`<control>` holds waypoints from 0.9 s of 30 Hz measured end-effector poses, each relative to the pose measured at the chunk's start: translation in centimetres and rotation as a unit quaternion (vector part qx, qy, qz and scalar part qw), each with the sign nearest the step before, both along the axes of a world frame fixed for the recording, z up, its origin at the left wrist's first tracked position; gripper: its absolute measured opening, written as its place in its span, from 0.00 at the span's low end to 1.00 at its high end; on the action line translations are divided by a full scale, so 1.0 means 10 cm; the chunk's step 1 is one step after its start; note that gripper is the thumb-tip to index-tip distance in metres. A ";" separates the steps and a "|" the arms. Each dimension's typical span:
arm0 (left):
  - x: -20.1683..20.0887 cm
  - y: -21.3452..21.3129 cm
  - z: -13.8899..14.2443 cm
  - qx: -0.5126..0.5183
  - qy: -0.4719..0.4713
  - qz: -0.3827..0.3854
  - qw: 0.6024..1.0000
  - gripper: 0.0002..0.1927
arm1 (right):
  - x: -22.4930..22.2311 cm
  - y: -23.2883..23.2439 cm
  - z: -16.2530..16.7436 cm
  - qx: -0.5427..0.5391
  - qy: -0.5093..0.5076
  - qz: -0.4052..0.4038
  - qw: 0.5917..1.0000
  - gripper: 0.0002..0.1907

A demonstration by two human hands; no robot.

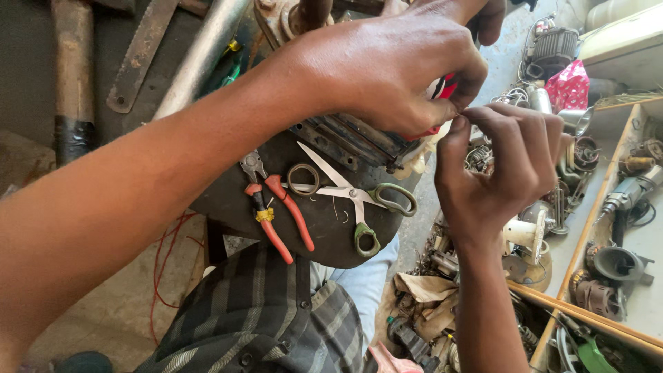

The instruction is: The person manipulates wires and small components on a workbench, using pliers and scissors to cut and adjust parts of an electrical device. Another person works nearby on a similar component.

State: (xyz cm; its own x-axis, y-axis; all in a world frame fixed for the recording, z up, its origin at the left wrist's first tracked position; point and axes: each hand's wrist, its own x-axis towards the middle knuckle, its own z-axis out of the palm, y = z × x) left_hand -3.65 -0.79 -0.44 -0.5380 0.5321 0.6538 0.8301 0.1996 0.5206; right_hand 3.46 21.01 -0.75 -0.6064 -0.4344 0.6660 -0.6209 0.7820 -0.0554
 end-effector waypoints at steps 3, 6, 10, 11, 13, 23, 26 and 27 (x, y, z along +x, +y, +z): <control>0.01 0.01 0.00 -0.009 -0.003 0.004 1.000 0.07 | -0.02 0.02 0.01 -0.153 -0.167 0.003 0.974 0.05; 0.02 0.00 0.01 -0.012 -0.023 -0.001 1.000 0.06 | -0.18 0.02 0.01 -0.384 -0.385 -0.004 0.839 0.05; 0.02 -0.01 0.02 -0.016 -0.035 -0.003 0.999 0.05 | -0.27 0.00 0.05 -0.529 -0.500 0.066 0.682 0.08; 0.02 -0.01 0.02 -0.011 -0.024 -0.001 1.000 0.05 | -0.25 0.00 0.07 -0.526 -0.506 0.071 0.680 0.08; 0.03 -0.01 0.01 0.001 -0.005 0.004 1.000 0.06 | -0.14 0.02 0.13 -0.371 -0.433 -0.029 0.821 0.05; 0.02 -0.01 0.03 -0.035 -0.052 0.002 0.998 0.05 | -0.09 0.22 0.12 0.145 0.078 0.060 0.985 0.10; 0.02 -0.03 0.03 -0.009 -0.015 0.005 1.000 0.05 | -0.12 0.20 0.08 0.146 0.108 0.045 0.982 0.09; 0.03 -0.02 0.03 -0.016 -0.021 0.012 1.000 0.05 | -0.14 0.17 0.06 0.131 0.102 0.039 0.985 0.08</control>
